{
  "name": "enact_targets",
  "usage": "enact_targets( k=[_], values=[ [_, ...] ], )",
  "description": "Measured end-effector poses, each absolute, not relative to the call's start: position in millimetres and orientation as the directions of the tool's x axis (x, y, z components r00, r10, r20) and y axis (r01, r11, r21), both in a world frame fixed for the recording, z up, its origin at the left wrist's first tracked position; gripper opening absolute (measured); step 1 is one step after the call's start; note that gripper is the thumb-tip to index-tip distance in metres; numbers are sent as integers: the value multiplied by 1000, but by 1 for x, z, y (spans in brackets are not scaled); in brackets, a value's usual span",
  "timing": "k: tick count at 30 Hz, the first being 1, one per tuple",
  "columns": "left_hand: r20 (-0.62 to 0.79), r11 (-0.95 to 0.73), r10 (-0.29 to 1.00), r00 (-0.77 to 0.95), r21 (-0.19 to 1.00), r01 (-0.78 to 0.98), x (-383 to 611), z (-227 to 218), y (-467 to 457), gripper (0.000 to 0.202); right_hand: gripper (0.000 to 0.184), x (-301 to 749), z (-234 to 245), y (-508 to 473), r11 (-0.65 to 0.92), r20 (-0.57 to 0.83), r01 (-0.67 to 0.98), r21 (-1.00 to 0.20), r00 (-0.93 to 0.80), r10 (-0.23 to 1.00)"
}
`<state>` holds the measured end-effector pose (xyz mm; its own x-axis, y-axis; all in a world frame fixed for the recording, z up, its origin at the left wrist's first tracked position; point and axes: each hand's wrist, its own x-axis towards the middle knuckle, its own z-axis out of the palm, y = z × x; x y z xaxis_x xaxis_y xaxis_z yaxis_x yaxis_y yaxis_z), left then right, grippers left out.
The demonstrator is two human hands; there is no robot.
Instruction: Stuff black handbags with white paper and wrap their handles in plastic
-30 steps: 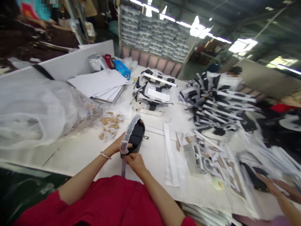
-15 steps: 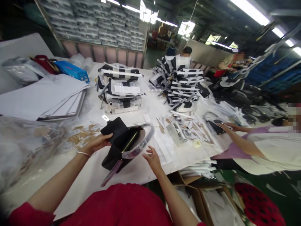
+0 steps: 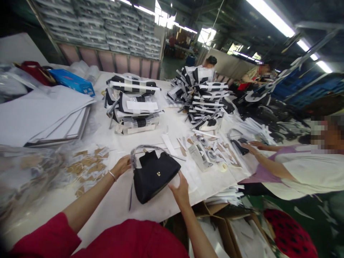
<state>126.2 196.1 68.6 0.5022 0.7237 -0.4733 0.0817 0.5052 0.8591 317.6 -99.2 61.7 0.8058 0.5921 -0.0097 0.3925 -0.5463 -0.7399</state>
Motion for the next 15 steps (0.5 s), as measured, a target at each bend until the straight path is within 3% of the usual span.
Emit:
enact_targets(
  k=[3,5,6,7,9,12,15],
  values=[
    [-376,321,885,275,920,223,100,74,206,42,46,312,43,-102,-576,-15,444,-686,783,621],
    [-115,5,951,287,934,356,92,84,194,45,41,314,42,-95,-563,32,453,-691,798,602],
    [34,-198,921,387,898,393,93,89,182,46,43,317,45,-89,-553,77,456,-697,815,575],
    [158,-403,838,522,824,398,97,94,167,46,46,322,50,-81,-548,120,455,-702,834,538],
    [253,-686,588,768,660,307,112,98,133,45,57,335,62,-62,-548,156,439,-712,860,486],
    [153,-847,250,956,513,139,137,92,87,51,63,356,78,-36,-570,25,388,-724,841,541],
    [-20,-852,151,988,504,140,145,81,67,63,51,367,87,-31,-630,-137,346,-695,796,589]
  ],
)
